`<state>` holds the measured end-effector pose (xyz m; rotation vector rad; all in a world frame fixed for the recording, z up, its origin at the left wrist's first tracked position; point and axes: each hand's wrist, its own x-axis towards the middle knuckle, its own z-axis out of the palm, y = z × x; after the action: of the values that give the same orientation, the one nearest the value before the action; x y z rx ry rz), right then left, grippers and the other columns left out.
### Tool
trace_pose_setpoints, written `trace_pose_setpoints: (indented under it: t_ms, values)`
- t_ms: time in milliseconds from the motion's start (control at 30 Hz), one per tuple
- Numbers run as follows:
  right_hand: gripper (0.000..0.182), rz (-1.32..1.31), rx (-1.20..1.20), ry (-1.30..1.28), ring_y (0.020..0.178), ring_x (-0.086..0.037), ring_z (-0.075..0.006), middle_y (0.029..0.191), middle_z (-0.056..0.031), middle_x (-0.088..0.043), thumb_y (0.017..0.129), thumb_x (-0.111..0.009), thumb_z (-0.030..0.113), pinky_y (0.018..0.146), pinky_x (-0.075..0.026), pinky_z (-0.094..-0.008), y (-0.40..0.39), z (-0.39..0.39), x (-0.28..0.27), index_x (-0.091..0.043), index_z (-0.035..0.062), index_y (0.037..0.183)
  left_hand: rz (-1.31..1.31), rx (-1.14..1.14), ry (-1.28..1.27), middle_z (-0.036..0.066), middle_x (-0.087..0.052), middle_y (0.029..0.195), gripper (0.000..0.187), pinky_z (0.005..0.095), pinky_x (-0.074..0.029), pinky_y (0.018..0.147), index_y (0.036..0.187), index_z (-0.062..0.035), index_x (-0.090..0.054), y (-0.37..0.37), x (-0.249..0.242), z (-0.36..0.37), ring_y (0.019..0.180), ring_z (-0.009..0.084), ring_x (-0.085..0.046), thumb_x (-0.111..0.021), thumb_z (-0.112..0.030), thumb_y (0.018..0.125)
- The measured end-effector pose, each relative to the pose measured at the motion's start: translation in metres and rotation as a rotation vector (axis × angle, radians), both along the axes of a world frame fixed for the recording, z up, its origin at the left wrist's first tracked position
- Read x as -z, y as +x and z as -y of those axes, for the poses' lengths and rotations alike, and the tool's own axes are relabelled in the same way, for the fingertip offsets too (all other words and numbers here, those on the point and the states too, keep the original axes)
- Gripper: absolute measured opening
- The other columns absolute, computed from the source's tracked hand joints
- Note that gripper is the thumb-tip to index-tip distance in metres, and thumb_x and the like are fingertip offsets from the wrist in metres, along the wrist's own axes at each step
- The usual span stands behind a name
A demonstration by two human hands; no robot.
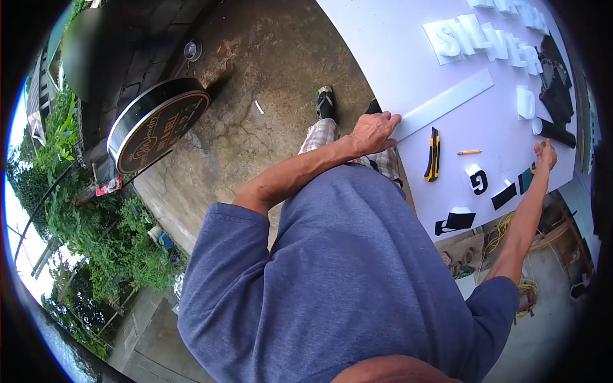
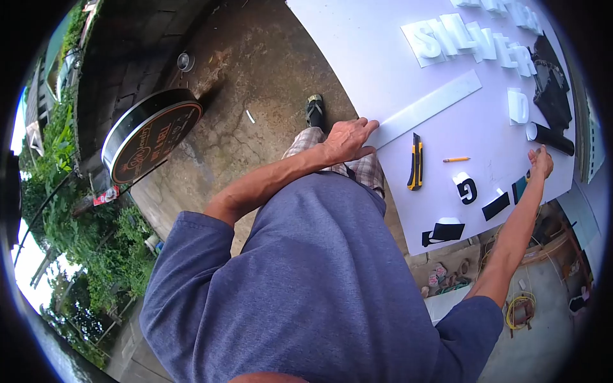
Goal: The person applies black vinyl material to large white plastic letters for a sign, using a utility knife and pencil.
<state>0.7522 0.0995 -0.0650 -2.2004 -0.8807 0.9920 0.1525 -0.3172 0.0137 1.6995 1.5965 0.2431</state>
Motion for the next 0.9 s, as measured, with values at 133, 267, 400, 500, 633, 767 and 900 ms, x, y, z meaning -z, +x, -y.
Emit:
trace_pose_setpoints:
  t_ms: [133,267,400,500,633,767,900]
  values:
    - [0.04,0.111,-0.023,-0.051,0.075,-0.072,-0.0307,0.095,-0.0172,-0.066,0.096,-0.072,0.032,0.061,-0.063,-0.0364,0.019,-0.019,0.027,-0.06,-0.0032,0.111,-0.013,0.001,-0.007,0.014,-0.064,0.099,0.059,0.0429,-0.057,0.076,0.127,-0.0053,-0.051,0.0,0.007,0.002,0.094,0.0334,-0.067,-0.08,-0.03,0.082]
    - [0.047,0.21,0.039,-0.076,0.063,-0.072,-0.0252,0.088,-0.0169,-0.071,0.094,-0.073,0.038,0.047,-0.059,-0.0329,0.003,-0.002,0.025,-0.065,-0.0048,0.111,-0.022,-0.008,0.082,0.013,-0.065,0.099,0.058,0.0417,-0.057,0.075,0.126,-0.0064,-0.053,0.004,0.007,0.0,0.093,0.032,-0.068,-0.081,-0.027,0.08]
    - [0.038,0.478,-0.073,-0.001,0.049,-0.065,-0.0172,0.064,-0.0114,-0.068,0.096,-0.067,0.037,0.046,-0.054,-0.03,-0.105,0.055,-0.067,-0.072,-0.0004,0.097,-0.017,-0.007,0.141,0.012,-0.066,0.099,0.059,0.0412,-0.056,0.073,0.127,-0.0072,-0.055,0.006,0.014,0.0,0.09,0.0309,-0.069,-0.083,-0.023,0.078]
    - [0.034,0.791,-0.06,0.173,0.052,-0.066,-0.0202,0.063,-0.0095,-0.069,0.092,-0.066,0.037,0.054,-0.056,-0.0328,-0.086,0.05,-0.052,-0.072,0.0035,0.088,-0.002,0.029,0.078,0.015,-0.065,0.105,0.062,0.0425,-0.055,0.074,0.131,-0.0052,-0.052,0.011,0.01,-0.006,0.093,0.0346,-0.068,-0.082,-0.022,0.079]
    - [0.034,0.769,-0.038,0.176,0.057,-0.067,-0.0191,0.076,-0.0085,-0.071,0.092,-0.071,0.036,0.062,-0.057,-0.0327,-0.072,0.033,-0.047,-0.067,0.0051,0.105,-0.017,0.056,0.096,0.016,-0.065,0.107,0.066,0.0437,-0.054,0.078,0.135,-0.0056,-0.049,0.007,0.008,-0.009,0.098,0.0361,-0.067,-0.082,-0.02,0.079]
    - [0.052,0.585,-0.058,0.129,0.059,-0.069,-0.0217,0.086,-0.0134,-0.073,0.093,-0.067,0.046,0.066,-0.058,-0.0346,-0.099,0.026,-0.06,-0.063,0.0025,0.12,-0.037,0.063,0.071,0.016,-0.065,0.106,0.066,0.0444,-0.055,0.076,0.135,-0.0057,-0.048,0.009,0.009,-0.011,0.097,0.0365,-0.067,-0.081,-0.02,0.079]
    - [0.069,0.68,-0.102,0.033,0.102,-0.064,-0.0384,0.12,-0.0308,-0.062,0.093,-0.065,0.048,0.093,-0.053,-0.0446,-0.113,0.01,-0.047,-0.05,-0.0043,0.135,-0.047,0.063,0.075,0.016,-0.064,0.105,0.065,0.0448,-0.055,0.076,0.135,-0.0076,-0.049,0.01,0.008,-0.012,0.098,0.0366,-0.066,-0.081,-0.019,0.08]
